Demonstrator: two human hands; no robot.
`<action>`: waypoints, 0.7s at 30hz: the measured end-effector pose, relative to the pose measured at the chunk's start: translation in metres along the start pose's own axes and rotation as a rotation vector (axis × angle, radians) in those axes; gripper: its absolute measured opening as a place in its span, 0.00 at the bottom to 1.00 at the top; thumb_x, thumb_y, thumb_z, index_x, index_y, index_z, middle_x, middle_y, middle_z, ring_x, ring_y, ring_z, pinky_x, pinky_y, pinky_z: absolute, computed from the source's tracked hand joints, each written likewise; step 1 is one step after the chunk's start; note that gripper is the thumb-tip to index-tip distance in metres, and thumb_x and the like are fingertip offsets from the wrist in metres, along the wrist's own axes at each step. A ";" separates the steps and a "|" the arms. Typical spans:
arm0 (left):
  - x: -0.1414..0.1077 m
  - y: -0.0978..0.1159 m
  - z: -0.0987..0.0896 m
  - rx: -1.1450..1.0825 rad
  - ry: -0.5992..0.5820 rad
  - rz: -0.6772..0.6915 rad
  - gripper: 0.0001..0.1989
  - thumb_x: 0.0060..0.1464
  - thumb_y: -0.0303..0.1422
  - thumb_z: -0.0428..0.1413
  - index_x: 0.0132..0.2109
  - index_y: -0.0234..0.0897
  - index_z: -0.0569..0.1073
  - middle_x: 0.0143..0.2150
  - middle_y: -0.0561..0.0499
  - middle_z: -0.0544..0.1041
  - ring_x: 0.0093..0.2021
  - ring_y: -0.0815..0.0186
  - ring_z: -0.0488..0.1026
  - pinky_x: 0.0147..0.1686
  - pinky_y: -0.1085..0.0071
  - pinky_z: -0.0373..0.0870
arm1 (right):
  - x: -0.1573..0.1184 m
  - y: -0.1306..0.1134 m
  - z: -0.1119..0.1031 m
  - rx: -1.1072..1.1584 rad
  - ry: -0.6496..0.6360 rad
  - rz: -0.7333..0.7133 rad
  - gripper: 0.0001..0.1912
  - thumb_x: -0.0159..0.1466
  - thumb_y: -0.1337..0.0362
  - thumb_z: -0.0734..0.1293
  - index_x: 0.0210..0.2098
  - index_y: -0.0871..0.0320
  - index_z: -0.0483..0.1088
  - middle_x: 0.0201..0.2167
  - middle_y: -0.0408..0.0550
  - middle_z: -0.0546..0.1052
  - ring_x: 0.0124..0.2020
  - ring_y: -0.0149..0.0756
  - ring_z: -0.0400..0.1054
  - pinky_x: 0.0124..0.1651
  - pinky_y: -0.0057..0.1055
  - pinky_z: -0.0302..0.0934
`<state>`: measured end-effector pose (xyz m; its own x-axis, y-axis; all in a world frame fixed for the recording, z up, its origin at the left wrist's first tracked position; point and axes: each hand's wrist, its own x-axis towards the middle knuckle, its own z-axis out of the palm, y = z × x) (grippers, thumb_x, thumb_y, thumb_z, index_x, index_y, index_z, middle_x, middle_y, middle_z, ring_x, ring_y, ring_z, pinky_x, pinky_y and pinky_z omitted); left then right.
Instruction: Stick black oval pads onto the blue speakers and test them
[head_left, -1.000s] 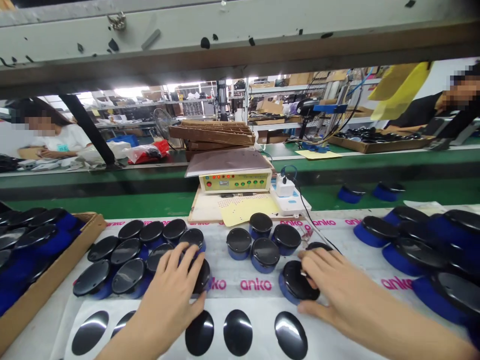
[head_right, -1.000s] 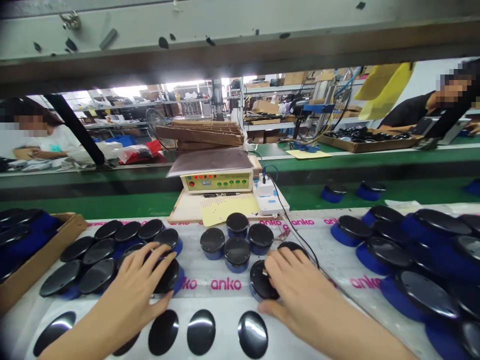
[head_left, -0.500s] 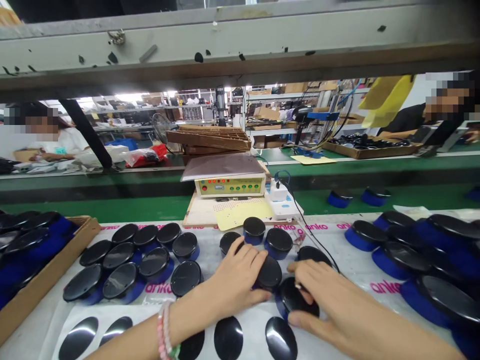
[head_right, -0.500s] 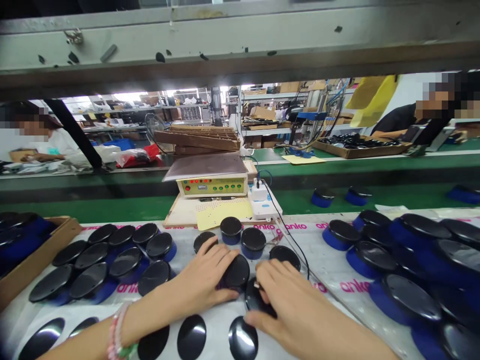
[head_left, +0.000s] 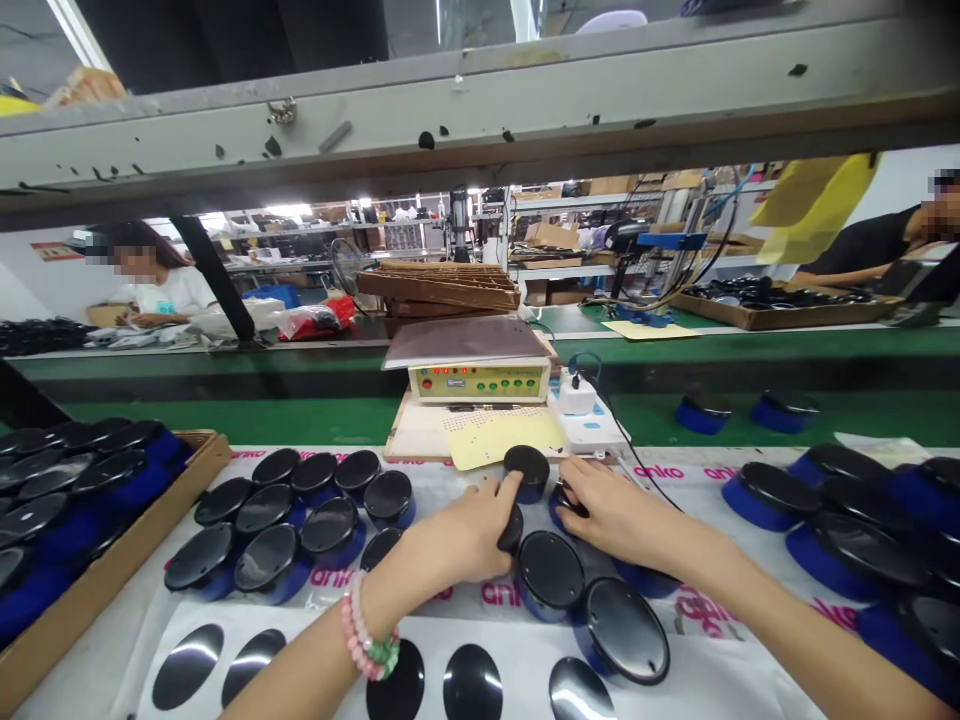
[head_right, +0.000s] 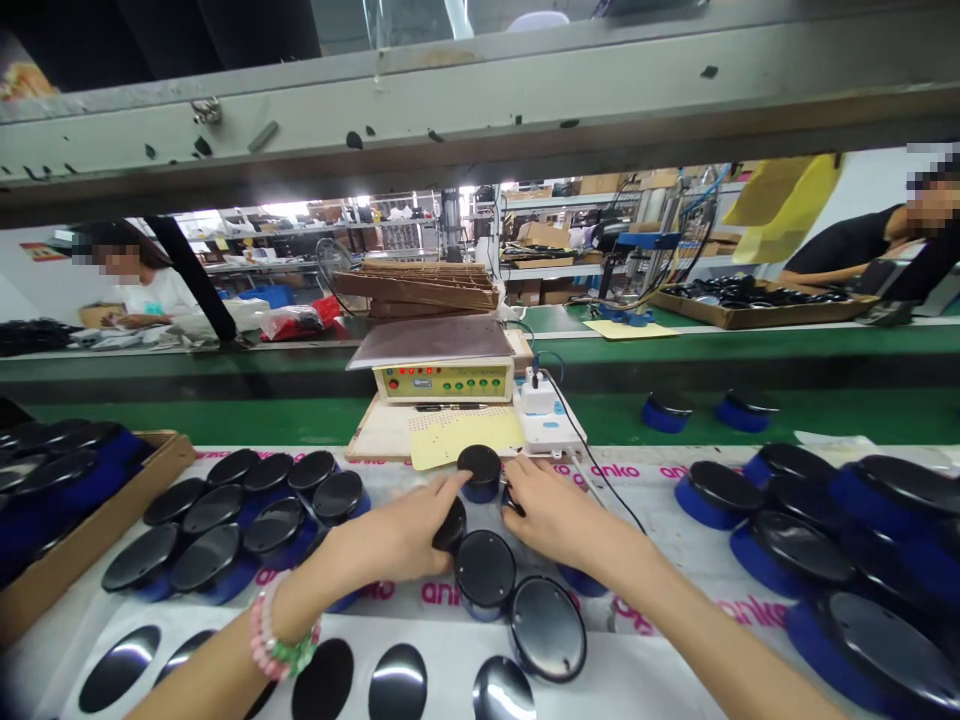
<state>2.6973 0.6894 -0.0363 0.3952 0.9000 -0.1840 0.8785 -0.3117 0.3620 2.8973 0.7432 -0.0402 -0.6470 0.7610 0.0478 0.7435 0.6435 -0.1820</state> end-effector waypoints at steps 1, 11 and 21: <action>-0.002 0.000 -0.002 -0.005 -0.031 0.027 0.46 0.44 0.28 0.56 0.68 0.36 0.44 0.64 0.36 0.59 0.60 0.48 0.63 0.53 0.58 0.66 | -0.002 -0.001 -0.002 0.004 -0.002 -0.001 0.03 0.61 0.72 0.61 0.33 0.58 0.62 0.38 0.52 0.70 0.39 0.42 0.66 0.38 0.33 0.59; 0.038 -0.021 -0.027 -0.086 0.116 0.154 0.32 0.51 0.23 0.49 0.64 0.31 0.55 0.61 0.34 0.62 0.60 0.52 0.63 0.58 0.56 0.60 | 0.002 -0.003 -0.003 0.035 0.006 -0.032 0.03 0.61 0.71 0.60 0.34 0.58 0.63 0.37 0.50 0.70 0.38 0.40 0.65 0.40 0.33 0.59; 0.062 -0.020 -0.021 -0.353 0.300 0.239 0.28 0.45 0.38 0.63 0.54 0.37 0.69 0.52 0.44 0.73 0.53 0.54 0.69 0.55 0.59 0.62 | -0.007 0.012 0.002 0.138 0.058 0.037 0.07 0.62 0.63 0.63 0.31 0.57 0.60 0.31 0.46 0.68 0.33 0.38 0.65 0.34 0.31 0.57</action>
<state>2.6989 0.7573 -0.0356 0.4336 0.8803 0.1923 0.6087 -0.4436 0.6578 2.9106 0.7459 -0.0445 -0.6053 0.7903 0.0948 0.7341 0.6003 -0.3174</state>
